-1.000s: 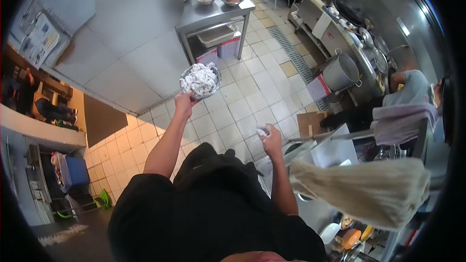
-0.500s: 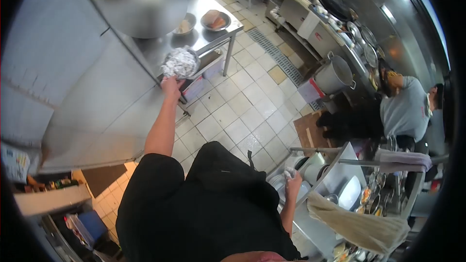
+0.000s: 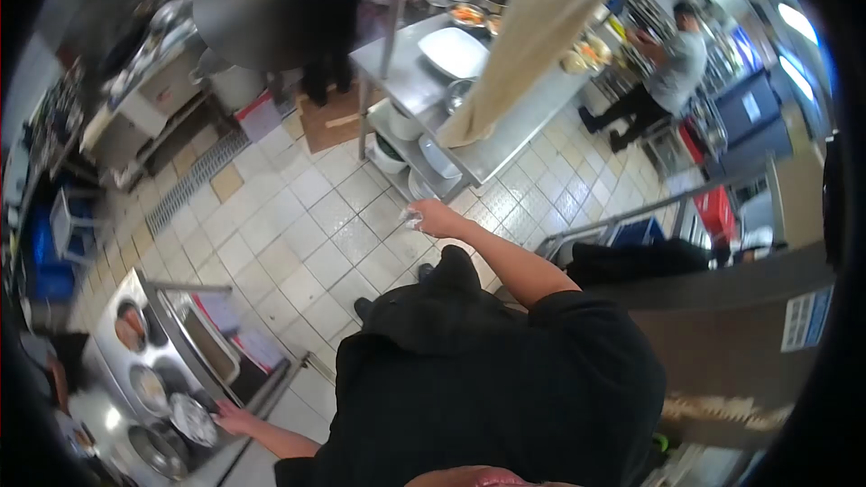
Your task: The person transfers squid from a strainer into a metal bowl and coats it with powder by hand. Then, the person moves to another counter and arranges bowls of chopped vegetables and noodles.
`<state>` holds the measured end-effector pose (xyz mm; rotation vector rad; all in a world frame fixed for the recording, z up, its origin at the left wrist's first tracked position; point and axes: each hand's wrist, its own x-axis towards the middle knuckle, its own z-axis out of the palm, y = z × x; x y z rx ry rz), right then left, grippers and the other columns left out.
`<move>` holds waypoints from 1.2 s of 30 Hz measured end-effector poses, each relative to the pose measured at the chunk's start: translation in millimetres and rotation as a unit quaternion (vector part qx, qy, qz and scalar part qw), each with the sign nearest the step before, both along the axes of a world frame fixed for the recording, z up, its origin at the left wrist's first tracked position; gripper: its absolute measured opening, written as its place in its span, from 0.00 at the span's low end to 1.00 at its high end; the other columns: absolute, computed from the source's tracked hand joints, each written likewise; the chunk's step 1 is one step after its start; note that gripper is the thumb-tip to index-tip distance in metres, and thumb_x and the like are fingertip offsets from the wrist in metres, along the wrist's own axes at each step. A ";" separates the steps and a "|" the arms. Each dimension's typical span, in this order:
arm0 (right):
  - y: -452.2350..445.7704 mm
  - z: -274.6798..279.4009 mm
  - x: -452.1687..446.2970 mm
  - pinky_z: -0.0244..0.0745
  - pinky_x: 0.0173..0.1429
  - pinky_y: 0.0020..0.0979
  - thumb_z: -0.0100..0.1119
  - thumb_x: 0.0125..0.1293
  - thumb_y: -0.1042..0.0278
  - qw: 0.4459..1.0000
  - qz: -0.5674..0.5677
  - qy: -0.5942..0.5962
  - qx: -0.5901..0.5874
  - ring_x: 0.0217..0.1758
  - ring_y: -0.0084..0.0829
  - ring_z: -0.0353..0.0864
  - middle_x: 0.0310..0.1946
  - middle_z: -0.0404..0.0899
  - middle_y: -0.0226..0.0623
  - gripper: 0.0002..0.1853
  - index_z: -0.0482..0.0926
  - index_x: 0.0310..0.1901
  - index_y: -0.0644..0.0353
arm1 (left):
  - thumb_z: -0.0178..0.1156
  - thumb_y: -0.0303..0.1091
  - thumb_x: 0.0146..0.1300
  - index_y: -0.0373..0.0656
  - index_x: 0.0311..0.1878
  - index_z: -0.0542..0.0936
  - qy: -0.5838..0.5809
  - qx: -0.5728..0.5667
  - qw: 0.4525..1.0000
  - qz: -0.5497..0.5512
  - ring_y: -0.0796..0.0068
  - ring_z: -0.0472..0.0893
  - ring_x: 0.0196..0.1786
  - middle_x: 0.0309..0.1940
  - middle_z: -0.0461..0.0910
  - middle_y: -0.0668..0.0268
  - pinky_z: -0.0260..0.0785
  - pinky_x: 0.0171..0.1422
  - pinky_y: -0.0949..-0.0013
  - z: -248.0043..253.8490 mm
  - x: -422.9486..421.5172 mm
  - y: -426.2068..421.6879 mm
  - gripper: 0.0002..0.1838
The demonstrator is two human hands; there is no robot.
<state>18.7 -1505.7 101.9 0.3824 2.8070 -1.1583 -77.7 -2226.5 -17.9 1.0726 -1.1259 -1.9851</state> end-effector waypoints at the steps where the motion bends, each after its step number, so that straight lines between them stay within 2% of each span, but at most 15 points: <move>1: 2.2 -0.9 6.9 0.74 0.50 0.42 0.63 0.51 0.69 1.000 -0.016 0.017 -0.020 0.44 0.49 0.80 0.37 0.81 0.49 0.15 0.80 0.42 0.60 | 0.46 0.38 0.69 0.28 0.51 0.75 -0.021 -0.086 0.996 -0.033 0.49 0.77 0.52 0.51 0.75 0.45 0.72 0.59 0.50 -29.0 1.9 5.3 0.20; 4: 35.0 -16.4 62.7 0.74 0.50 0.41 0.63 0.52 0.70 0.994 -0.069 0.054 0.061 0.44 0.48 0.80 0.38 0.82 0.48 0.15 0.80 0.43 0.61 | 0.53 0.32 0.59 0.29 0.31 0.78 -0.189 -0.025 0.965 -0.179 0.57 0.78 0.30 0.25 0.77 0.52 0.73 0.40 0.58 -51.2 -6.1 105.5 0.12; 6: 53.9 6.3 96.6 0.74 0.50 0.40 0.63 0.52 0.71 0.988 -0.153 0.022 -0.012 0.43 0.48 0.80 0.38 0.82 0.50 0.15 0.80 0.44 0.63 | 0.48 0.37 0.65 0.29 0.50 0.73 -0.222 0.023 0.930 -0.292 0.57 0.80 0.42 0.39 0.77 0.52 0.77 0.42 0.58 -47.9 0.0 215.3 0.19; 7: 66.9 14.3 114.3 0.75 0.49 0.39 0.63 0.53 0.72 0.980 -0.193 0.008 -0.049 0.43 0.48 0.81 0.38 0.81 0.50 0.15 0.80 0.44 0.64 | 0.49 0.34 0.65 0.32 0.51 0.72 -0.181 0.023 0.890 -0.419 0.57 0.80 0.43 0.41 0.77 0.53 0.77 0.41 0.61 -54.6 0.5 261.8 0.17; 9: 103.5 -6.2 157.2 0.75 0.47 0.35 0.62 0.53 0.75 0.964 -0.252 0.059 -0.062 0.41 0.43 0.82 0.37 0.82 0.50 0.14 0.80 0.43 0.65 | 0.50 0.28 0.64 0.37 0.54 0.71 -0.056 0.008 0.764 -0.643 0.59 0.81 0.45 0.43 0.76 0.56 0.77 0.40 0.66 -66.8 1.9 354.6 0.15; 10: 123.0 -14.5 178.3 0.76 0.46 0.34 0.61 0.53 0.76 0.954 -0.280 0.085 -0.068 0.40 0.41 0.82 0.36 0.82 0.49 0.14 0.80 0.43 0.66 | 0.52 0.28 0.65 0.38 0.54 0.71 -0.129 0.000 0.730 -0.671 0.63 0.82 0.41 0.42 0.77 0.59 0.76 0.37 0.68 -6.4 11.1 427.2 0.15; 12: 157.4 -13.8 217.9 0.75 0.44 0.31 0.59 0.52 0.79 0.927 -0.348 0.096 -0.105 0.38 0.35 0.82 0.35 0.82 0.46 0.14 0.80 0.43 0.66 | 0.55 0.28 0.64 0.39 0.52 0.73 -0.101 -0.080 0.602 -0.788 0.68 0.82 0.37 0.41 0.77 0.62 0.75 0.37 0.71 29.4 23.3 528.1 0.13; 15: 209.0 -34.9 285.4 0.75 0.41 0.28 0.53 0.52 0.83 0.884 -0.425 0.146 -0.126 0.36 0.28 0.81 0.34 0.83 0.41 0.16 0.80 0.44 0.66 | 0.58 0.31 0.62 0.37 0.51 0.73 -0.046 -0.179 0.427 -0.885 0.70 0.82 0.37 0.39 0.78 0.60 0.74 0.38 0.71 59.3 57.4 657.7 0.16; 17: 244.0 -53.6 334.5 0.73 0.33 0.25 0.56 0.58 0.78 0.859 -0.476 0.145 -0.119 0.35 0.28 0.81 0.38 0.82 0.37 0.14 0.79 0.47 0.66 | 0.61 0.33 0.59 0.38 0.54 0.72 0.120 -0.367 0.284 -0.877 0.71 0.81 0.37 0.38 0.78 0.60 0.73 0.40 0.70 58.1 74.0 734.5 0.20; 19: 256.5 -51.3 367.7 0.73 0.34 0.25 0.53 0.61 0.75 0.767 -0.566 0.197 -0.230 0.36 0.29 0.81 0.39 0.81 0.36 0.14 0.78 0.49 0.64 | 0.65 0.35 0.55 0.39 0.58 0.70 0.199 -0.453 0.261 -0.829 0.70 0.80 0.37 0.41 0.78 0.56 0.73 0.44 0.66 73.2 93.1 802.9 0.27; 21: 256.7 -33.7 389.2 0.73 0.35 0.25 0.52 0.63 0.73 0.701 -0.621 0.223 -0.269 0.36 0.28 0.81 0.40 0.81 0.36 0.14 0.77 0.50 0.63 | 0.67 0.37 0.52 0.40 0.62 0.66 0.208 -0.462 0.293 -0.811 0.62 0.79 0.48 0.51 0.75 0.50 0.72 0.52 0.63 69.9 101.0 866.1 0.34; 23: 264.9 -31.8 414.7 0.73 0.36 0.25 0.52 0.64 0.72 0.677 -0.643 0.229 -0.276 0.37 0.27 0.81 0.41 0.81 0.35 0.14 0.77 0.50 0.62 | 0.67 0.38 0.51 0.35 0.67 0.59 0.229 -0.461 0.312 -0.798 0.46 0.56 0.72 0.69 0.54 0.41 0.55 0.73 0.59 80.3 103.7 920.5 0.42; 26: 269.9 -29.3 442.1 0.73 0.36 0.25 0.51 0.65 0.72 0.681 -0.640 0.228 -0.273 0.36 0.25 0.79 0.41 0.80 0.33 0.14 0.77 0.50 0.61 | 0.66 0.37 0.52 0.34 0.68 0.55 0.193 -0.558 0.370 -0.717 0.44 0.61 0.69 0.67 0.57 0.39 0.58 0.71 0.58 91.3 101.9 976.2 0.43; 29: 279.6 -32.4 452.6 0.74 0.34 0.24 0.55 0.64 0.73 0.629 -0.677 0.239 -0.298 0.34 0.25 0.80 0.40 0.80 0.38 0.16 0.75 0.53 0.67 | 0.64 0.34 0.53 0.34 0.66 0.56 -0.031 -0.594 0.356 -0.721 0.44 0.70 0.62 0.62 0.63 0.40 0.65 0.65 0.54 104.4 92.0 997.9 0.40; 36: 340.7 -36.0 442.1 0.74 0.32 0.21 0.52 0.64 0.77 0.621 -0.682 0.200 -0.331 0.33 0.23 0.80 0.38 0.81 0.35 0.14 0.77 0.51 0.65 | 0.58 0.30 0.57 0.44 0.55 0.72 0.047 -0.677 0.297 -0.672 0.49 0.79 0.47 0.51 0.73 0.56 0.72 0.49 0.52 100.5 119.9 982.3 0.20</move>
